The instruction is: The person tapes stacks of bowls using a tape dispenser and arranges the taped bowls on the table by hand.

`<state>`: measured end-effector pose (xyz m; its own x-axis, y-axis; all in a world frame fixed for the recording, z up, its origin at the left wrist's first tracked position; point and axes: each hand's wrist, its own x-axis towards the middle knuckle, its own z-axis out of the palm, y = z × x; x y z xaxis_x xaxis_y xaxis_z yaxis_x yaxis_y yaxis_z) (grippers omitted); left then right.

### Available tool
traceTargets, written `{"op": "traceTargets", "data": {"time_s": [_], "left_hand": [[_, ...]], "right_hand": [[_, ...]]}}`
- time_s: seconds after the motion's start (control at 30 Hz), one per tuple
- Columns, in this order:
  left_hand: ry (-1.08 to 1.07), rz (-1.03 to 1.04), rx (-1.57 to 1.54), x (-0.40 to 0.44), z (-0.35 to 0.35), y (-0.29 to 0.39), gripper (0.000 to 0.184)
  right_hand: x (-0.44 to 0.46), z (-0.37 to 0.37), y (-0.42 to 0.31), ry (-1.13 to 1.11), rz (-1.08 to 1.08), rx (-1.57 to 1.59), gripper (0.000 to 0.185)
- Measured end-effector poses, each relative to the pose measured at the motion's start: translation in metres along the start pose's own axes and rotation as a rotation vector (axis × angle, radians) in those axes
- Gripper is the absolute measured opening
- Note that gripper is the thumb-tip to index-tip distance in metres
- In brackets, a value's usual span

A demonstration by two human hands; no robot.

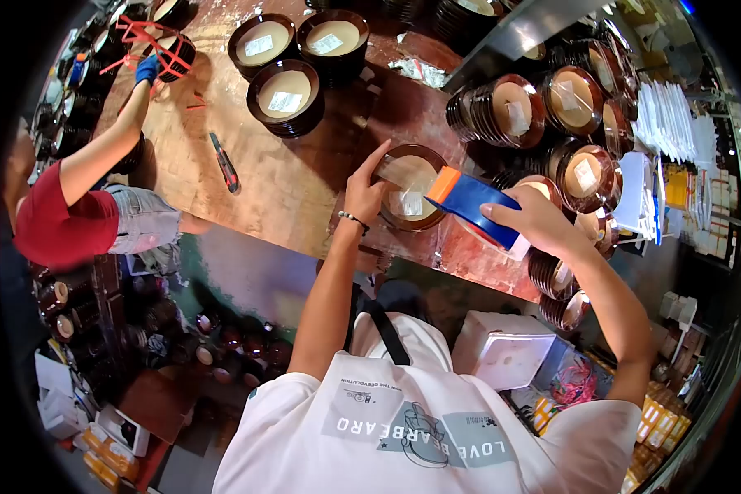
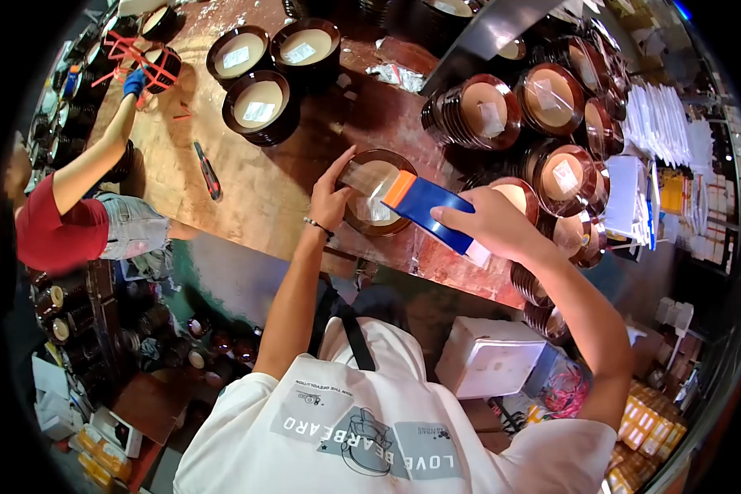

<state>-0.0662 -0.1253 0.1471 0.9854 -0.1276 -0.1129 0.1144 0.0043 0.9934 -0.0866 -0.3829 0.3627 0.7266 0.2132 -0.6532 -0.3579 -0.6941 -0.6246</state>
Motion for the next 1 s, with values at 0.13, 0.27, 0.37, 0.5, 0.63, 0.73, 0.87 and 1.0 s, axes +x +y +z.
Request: {"op": "traceTargets", "data": {"time_s": [0.13,0.27,0.37,0.5,0.63,0.73,0.87,1.0], "left_hand": [[-0.071,0.000,-0.005,0.006,-0.001,-0.015,0.077],[-0.139,0.036,0.037,0.011,-0.006,-0.017,0.079],[-0.155,0.037,0.058,0.011,-0.005,-0.006,0.075],[-0.179,0.066,0.076,0.014,-0.004,-0.004,0.078],[-0.218,0.006,0.059,0.018,-0.008,-0.011,0.082],[-0.221,-0.019,0.071,0.018,-0.005,-0.008,0.083],[-0.207,-0.014,0.119,0.012,0.001,-0.001,0.081],[-0.206,0.006,0.194,0.011,-0.001,-0.005,0.077]], "right_hand": [[-0.020,0.020,0.040,0.088,0.012,-0.106,0.046],[-0.020,0.050,0.082,0.169,-0.143,0.030,0.041],[-0.013,0.073,0.113,0.100,-0.111,0.277,0.043],[-0.010,0.085,0.141,0.129,-0.113,0.228,0.043],[-0.011,0.101,0.202,0.141,-0.166,0.426,0.040],[-0.006,0.110,0.223,0.154,-0.216,0.337,0.042],[-0.006,0.116,0.250,0.139,-0.227,0.322,0.042],[-0.036,0.108,0.278,0.185,-0.297,0.329,0.044]]}}
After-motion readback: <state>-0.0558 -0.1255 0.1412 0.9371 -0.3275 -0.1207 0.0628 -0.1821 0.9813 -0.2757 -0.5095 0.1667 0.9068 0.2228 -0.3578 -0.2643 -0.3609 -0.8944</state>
